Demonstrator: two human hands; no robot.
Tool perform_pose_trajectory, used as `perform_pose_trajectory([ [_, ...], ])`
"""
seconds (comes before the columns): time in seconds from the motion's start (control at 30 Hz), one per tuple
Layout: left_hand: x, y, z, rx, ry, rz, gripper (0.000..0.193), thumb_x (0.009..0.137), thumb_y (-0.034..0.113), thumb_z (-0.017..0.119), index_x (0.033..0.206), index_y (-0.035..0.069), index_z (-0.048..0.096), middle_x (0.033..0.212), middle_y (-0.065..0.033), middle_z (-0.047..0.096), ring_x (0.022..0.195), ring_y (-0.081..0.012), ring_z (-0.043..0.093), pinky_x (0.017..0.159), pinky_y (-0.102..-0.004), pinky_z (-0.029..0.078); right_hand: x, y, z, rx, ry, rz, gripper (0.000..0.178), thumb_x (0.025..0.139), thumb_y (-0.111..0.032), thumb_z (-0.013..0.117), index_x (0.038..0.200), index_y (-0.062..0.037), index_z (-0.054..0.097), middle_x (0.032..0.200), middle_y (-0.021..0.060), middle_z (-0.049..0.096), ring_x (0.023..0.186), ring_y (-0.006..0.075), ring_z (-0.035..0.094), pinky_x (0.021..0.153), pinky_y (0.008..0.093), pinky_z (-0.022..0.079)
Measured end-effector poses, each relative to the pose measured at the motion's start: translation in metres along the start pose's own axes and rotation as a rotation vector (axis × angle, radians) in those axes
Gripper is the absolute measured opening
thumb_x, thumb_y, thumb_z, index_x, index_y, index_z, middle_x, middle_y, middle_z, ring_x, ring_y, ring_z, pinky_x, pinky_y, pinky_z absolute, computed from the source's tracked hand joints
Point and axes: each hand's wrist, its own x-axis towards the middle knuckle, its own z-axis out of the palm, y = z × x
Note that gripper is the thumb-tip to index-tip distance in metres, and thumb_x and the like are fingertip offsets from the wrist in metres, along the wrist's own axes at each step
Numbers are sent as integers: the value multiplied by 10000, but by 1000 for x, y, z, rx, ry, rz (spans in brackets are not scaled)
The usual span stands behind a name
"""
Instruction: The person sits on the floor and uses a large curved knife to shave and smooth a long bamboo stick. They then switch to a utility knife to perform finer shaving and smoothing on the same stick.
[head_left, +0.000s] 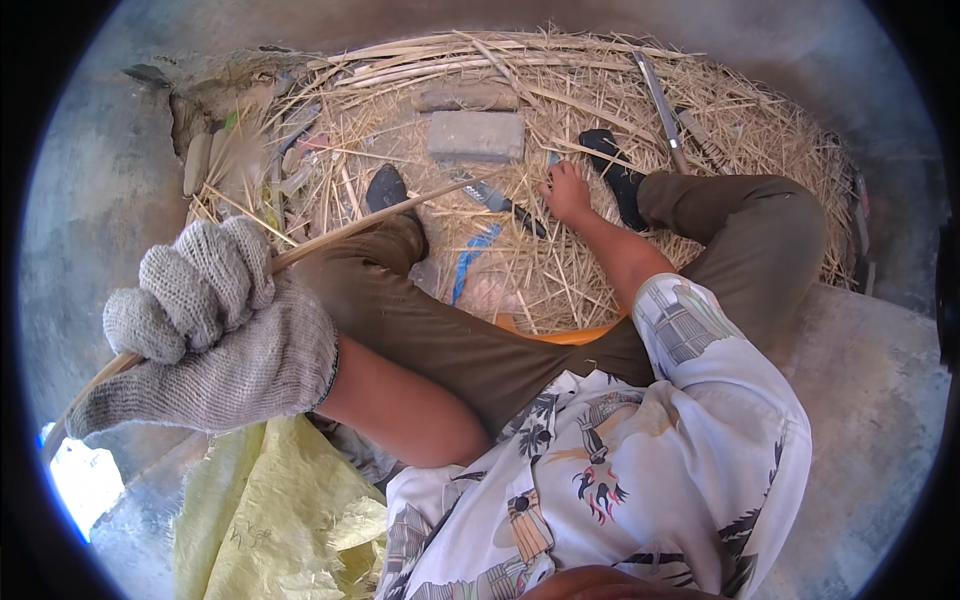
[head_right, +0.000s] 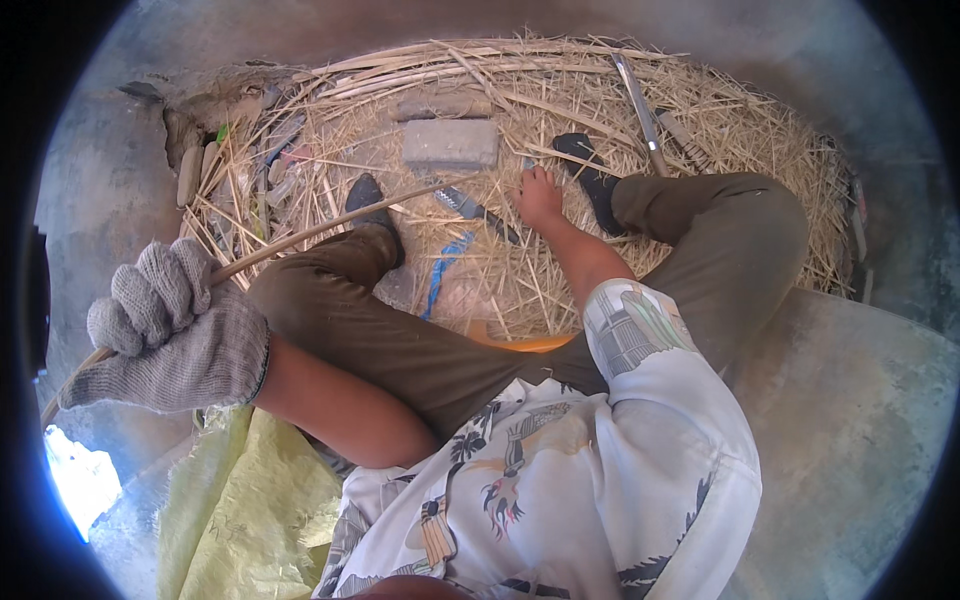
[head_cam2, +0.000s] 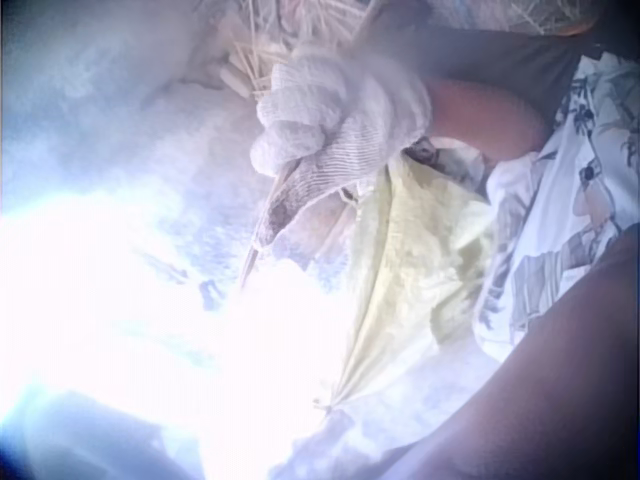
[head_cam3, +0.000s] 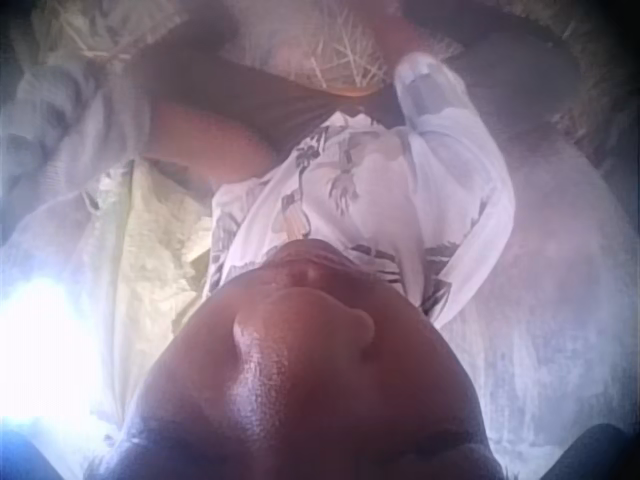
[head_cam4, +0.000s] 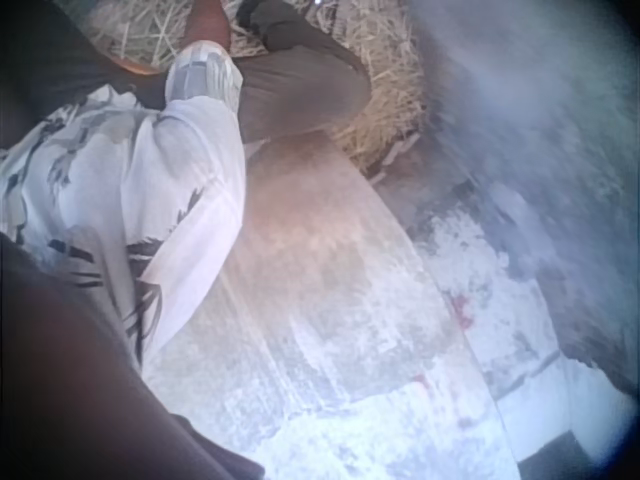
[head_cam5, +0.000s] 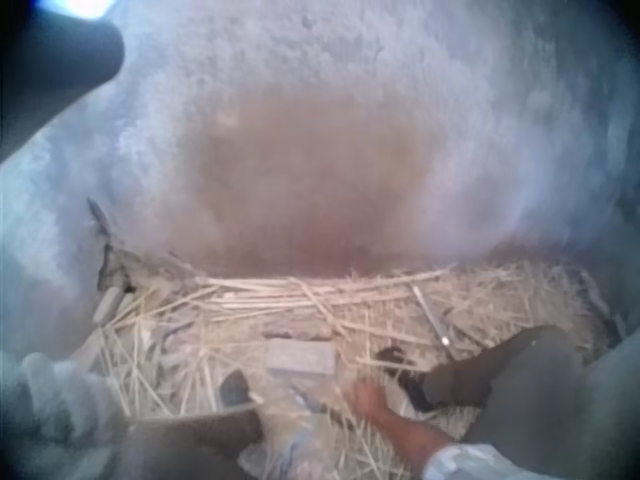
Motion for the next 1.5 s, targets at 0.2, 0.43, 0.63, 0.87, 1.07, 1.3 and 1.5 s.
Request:
perform_pose_trajectory([
  [0.2, -3, 6, -1, 11, -19, 8, 664, 932, 790, 435, 613, 208, 447, 553, 47, 368, 464, -111, 290, 468, -295, 213, 36, -3, -10, 353, -109, 319, 276, 945, -230, 568, 1111, -71, 720, 1167, 135, 709, 1145, 335, 661, 920, 518, 531],
  [0.43, -4, 2, 0, 22, -1, 19, 663, 933, 775, 459, 609, 197, 425, 549, 51, 363, 469, -106, 299, 464, -292, 216, 65, -27, -50, 11, -304, 459, 356, 935, -217, 615, 1246, -70, 709, 1305, 151, 688, 1204, 334, 668, 922, 450, 559],
  [0.63, -8, -3, 14, 10, 57, 35, 665, 935, 764, 475, 600, 193, 415, 545, 55, 374, 461, -92, 320, 426, -268, 250, 64, -42, -57, 68, -406, 549, 429, 900, -247, 650, 1282, -55, 685, 1386, 159, 638, 1311, 354, 588, 1062, 599, 413],
  [0.87, -3, -11, 22, 39, 82, 65, 664, 952, 754, 452, 601, 191, 418, 528, 45, 363, 431, -94, 292, 421, -267, 231, 90, -11, -34, 89, -491, 590, 655, 843, -415, 693, 1382, -52, 609, 1466, 160, 574, 1379, 360, 520, 1132, 625, 302],
  [1.07, -1, -10, 17, -6, 53, 37, 697, 948, 781, 414, 592, 182, 400, 526, 36, 347, 430, -103, 273, 434, -290, 213, 74, -14, -39, 272, -365, 613, 704, 846, -516, 659, 1368, -47, 617, 1468, 177, 565, 1379, 379, 508, 1131, 650, 278],
  [1.3, -2, -1, 13, -82, 105, 43, 708, 946, 779, 428, 573, 180, 371, 516, 37, 314, 430, -108, 248, 402, -281, 176, 39, -62, -93, 78, -319, 383, 560, 902, -474, 605, 1305, -88, 657, 1383, 149, 628, 1332, 355, 548, 1086, 642, 307],
  [1.5, 4, -6, 14, -43, 153, 51, 719, 960, 756, 430, 546, 176, 336, 475, 38, 269, 418, -100, 209, 396, -276, 158, 47, -95, -128, -12, -144, 23, 544, 1010, -524, 481, 1132, -61, 739, 1171, 194, 707, 1137, 394, 654, 935, 555, 507],
])
